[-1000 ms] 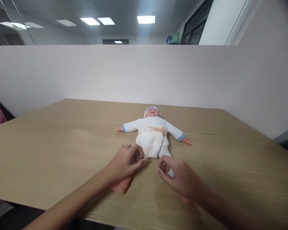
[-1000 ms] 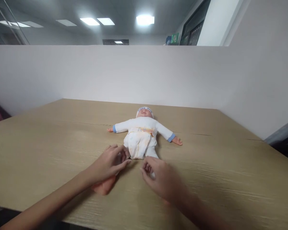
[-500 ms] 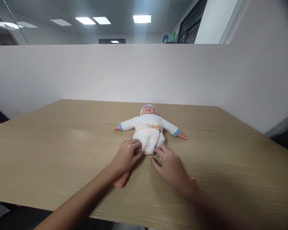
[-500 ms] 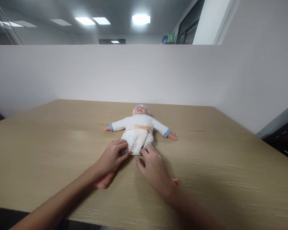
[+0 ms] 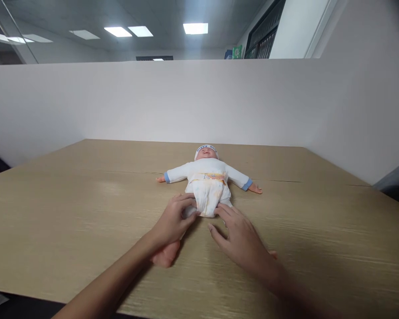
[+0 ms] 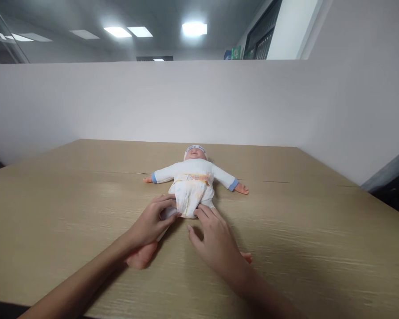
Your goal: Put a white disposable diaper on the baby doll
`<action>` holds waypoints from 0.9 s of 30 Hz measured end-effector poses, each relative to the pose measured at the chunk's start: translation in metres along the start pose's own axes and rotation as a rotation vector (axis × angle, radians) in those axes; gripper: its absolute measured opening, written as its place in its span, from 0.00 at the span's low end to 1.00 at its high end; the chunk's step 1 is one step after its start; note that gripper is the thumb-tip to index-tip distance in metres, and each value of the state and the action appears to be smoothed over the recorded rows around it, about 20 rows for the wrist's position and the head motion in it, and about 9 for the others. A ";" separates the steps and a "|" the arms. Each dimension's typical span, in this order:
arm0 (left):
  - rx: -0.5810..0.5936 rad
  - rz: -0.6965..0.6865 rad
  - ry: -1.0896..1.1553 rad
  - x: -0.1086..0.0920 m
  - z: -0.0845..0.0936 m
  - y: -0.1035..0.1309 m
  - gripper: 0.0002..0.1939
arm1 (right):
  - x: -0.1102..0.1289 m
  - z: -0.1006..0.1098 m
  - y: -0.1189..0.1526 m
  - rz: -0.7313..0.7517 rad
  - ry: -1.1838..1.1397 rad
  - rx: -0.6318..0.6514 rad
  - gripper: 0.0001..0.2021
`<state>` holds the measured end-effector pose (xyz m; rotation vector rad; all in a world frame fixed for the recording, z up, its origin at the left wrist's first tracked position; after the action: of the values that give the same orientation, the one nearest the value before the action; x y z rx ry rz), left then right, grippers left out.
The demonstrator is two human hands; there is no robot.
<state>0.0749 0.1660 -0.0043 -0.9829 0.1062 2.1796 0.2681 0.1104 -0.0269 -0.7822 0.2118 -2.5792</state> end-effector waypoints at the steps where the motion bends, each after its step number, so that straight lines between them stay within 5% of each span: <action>1: 0.006 -0.002 0.004 0.001 0.000 0.000 0.04 | 0.001 0.000 0.000 -0.007 0.000 0.002 0.10; 16: -0.070 0.129 -0.013 -0.003 -0.005 0.000 0.13 | -0.010 0.000 -0.005 -0.241 -0.179 -0.114 0.15; 27: -0.027 0.157 0.019 0.002 -0.005 -0.003 0.17 | -0.014 0.002 -0.005 -0.222 -0.328 -0.178 0.19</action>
<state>0.0786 0.1675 -0.0086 -1.0413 0.1687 2.3200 0.2774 0.1212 -0.0308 -1.3477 0.2672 -2.6075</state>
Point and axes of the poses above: each hand's wrist, its own y-axis away from the middle knuckle, its own z-axis out of the back of the hand, x = y × z, the point moved 4 cm from there along -y, towards the middle knuckle, and after that the axes turned 13 degrees about x, right-handed, at the moved point
